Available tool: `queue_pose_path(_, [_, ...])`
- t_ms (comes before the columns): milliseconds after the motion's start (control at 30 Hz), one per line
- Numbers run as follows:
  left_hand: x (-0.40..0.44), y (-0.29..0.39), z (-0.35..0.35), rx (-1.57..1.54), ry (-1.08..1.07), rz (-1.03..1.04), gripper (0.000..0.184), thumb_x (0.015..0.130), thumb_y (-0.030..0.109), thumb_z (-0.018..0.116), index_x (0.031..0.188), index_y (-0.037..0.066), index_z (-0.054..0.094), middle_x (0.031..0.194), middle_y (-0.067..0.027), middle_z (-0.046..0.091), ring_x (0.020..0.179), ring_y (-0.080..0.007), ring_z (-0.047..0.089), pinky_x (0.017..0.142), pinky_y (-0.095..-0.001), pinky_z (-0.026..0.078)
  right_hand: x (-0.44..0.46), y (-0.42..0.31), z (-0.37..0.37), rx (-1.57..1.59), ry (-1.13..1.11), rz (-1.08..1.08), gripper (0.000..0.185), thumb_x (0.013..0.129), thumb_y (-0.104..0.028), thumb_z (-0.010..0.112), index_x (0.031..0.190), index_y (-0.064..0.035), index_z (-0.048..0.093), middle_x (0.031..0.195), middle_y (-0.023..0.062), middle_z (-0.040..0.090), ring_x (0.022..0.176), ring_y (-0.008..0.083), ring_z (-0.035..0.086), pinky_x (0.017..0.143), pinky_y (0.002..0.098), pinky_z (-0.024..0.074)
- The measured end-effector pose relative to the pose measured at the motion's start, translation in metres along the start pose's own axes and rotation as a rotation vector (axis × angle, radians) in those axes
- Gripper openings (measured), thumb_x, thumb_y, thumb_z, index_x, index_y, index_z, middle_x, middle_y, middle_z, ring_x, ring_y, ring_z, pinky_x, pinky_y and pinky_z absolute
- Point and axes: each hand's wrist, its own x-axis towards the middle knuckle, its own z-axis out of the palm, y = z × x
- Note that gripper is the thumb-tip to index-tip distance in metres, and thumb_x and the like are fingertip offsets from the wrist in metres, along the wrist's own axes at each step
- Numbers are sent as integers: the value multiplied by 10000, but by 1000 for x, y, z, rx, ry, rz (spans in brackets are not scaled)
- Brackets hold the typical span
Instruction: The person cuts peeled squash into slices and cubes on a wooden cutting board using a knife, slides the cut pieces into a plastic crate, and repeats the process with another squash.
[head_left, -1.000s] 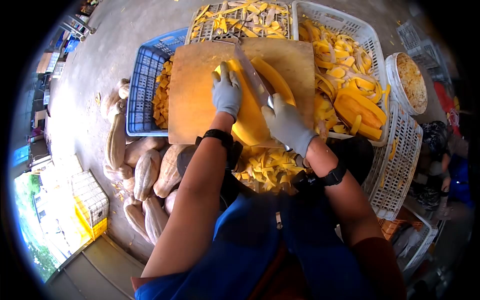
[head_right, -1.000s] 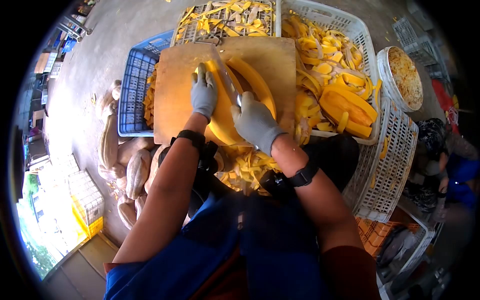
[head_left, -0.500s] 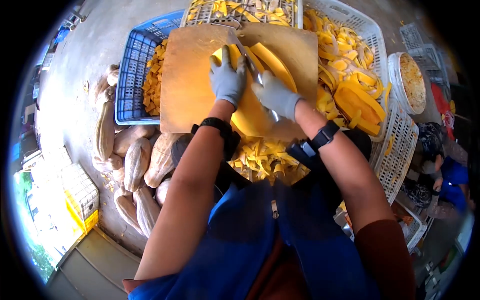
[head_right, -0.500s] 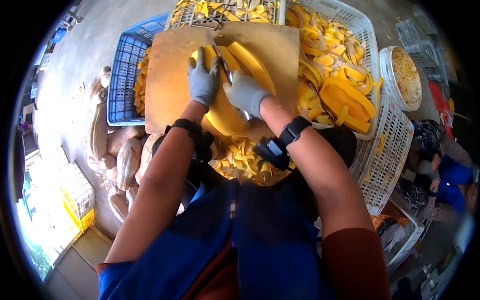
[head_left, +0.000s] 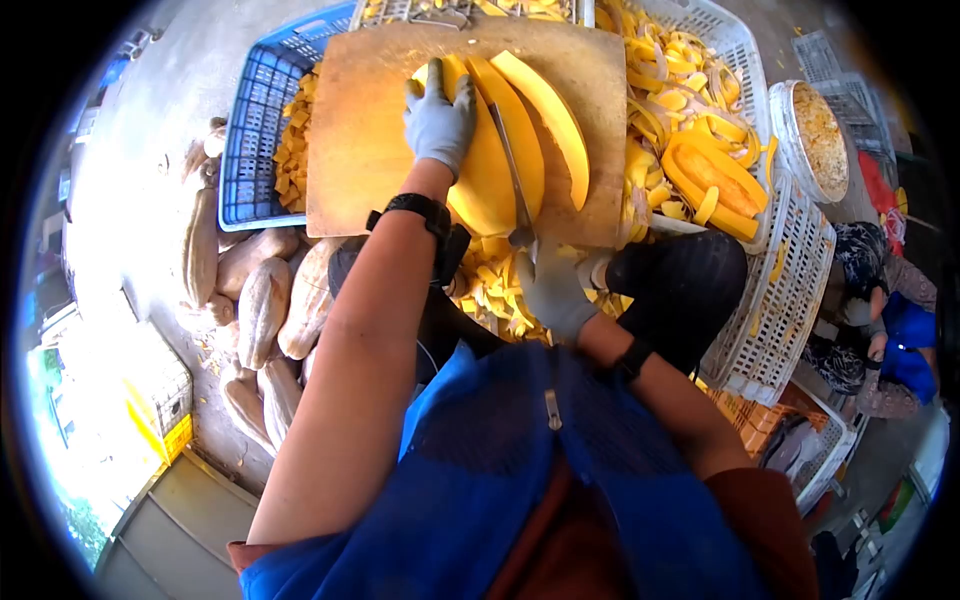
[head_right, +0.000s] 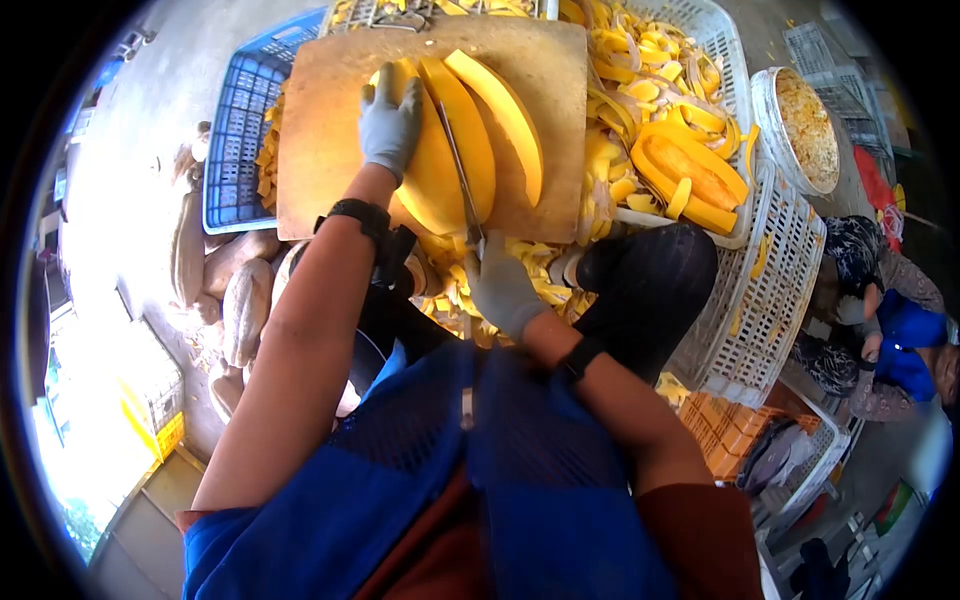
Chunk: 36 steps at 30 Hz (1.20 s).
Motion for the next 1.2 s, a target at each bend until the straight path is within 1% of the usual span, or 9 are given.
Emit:
queue_pose_path(200, [5,-65,18,-242,38,309,591,889,409,581,1401,166,410,1418,-258,360,1249,-436,397,1023,-451,367,20,-18,-38,75,41,-58,238,895,-205,564,1004,-17,467,789,230,614,703,425,603,599,489,446])
queue_pose_path(300, [-48,-63,-3,-353,58,105,727,852,419,649,1406,42,367,1422,-271,349,1280,-418,364,1065,-436,321,39,-27,-33,58,-114,56,245,880,-207,586,977,-19,463,756,218,610,681,399,612,585,464,452])
queue_pose_path(467, [-70,-59,-20,-271,191,-131,906,790,527,674,1442,31,286,1448,-269,315,1290,-440,345,1081,-426,302,59,-66,-56,203,-368,229,296,895,-276,561,937,-5,449,725,258,602,697,388,632,618,439,479])
queue_pose_path(567, [-64,-33,-33,-129,132,-213,1037,691,568,738,1467,86,249,1437,-303,285,1232,-448,414,1028,-428,375,66,-29,-43,141,-165,86,208,912,-214,555,922,-31,457,623,72,540,471,146,521,437,316,416])
queue_pose_path(700, [-47,-9,-44,-284,-6,-293,1067,652,484,794,1482,132,222,1381,-319,303,1122,-411,527,930,-406,468,66,-29,-53,136,-99,127,209,925,-216,538,917,-27,450,638,66,550,495,120,545,430,309,414])
queue_pose_path(767, [-41,-15,-38,-357,15,-307,1056,679,447,795,1485,111,201,1349,-286,368,1086,-363,561,903,-384,484,68,-36,-55,129,-50,66,210,926,-216,538,930,-24,454,649,108,568,501,191,569,451,343,431])
queue_pose_path(867, [-24,-47,-13,-1071,63,-234,871,823,243,740,1475,50,195,1150,-146,582,921,-189,591,769,-297,518,79,-54,-61,-26,97,-179,208,922,-214,544,957,-24,467,681,192,588,555,325,593,502,404,458])
queue_pose_path(1000, [-17,-42,-25,-1178,32,-333,798,871,209,698,1468,33,200,1152,-123,593,939,-177,582,765,-299,512,104,-86,-68,-79,59,-255,219,911,-211,559,991,-22,484,755,287,588,710,457,586,594,472,479])
queue_pose_path(1200, [-18,-37,-25,-1033,92,-317,740,918,269,632,1469,7,212,1203,-125,581,964,-163,568,801,-277,494,133,-111,-59,-170,-24,-219,235,902,-214,520,999,-9,456,753,286,609,729,473,596,649,542,469])
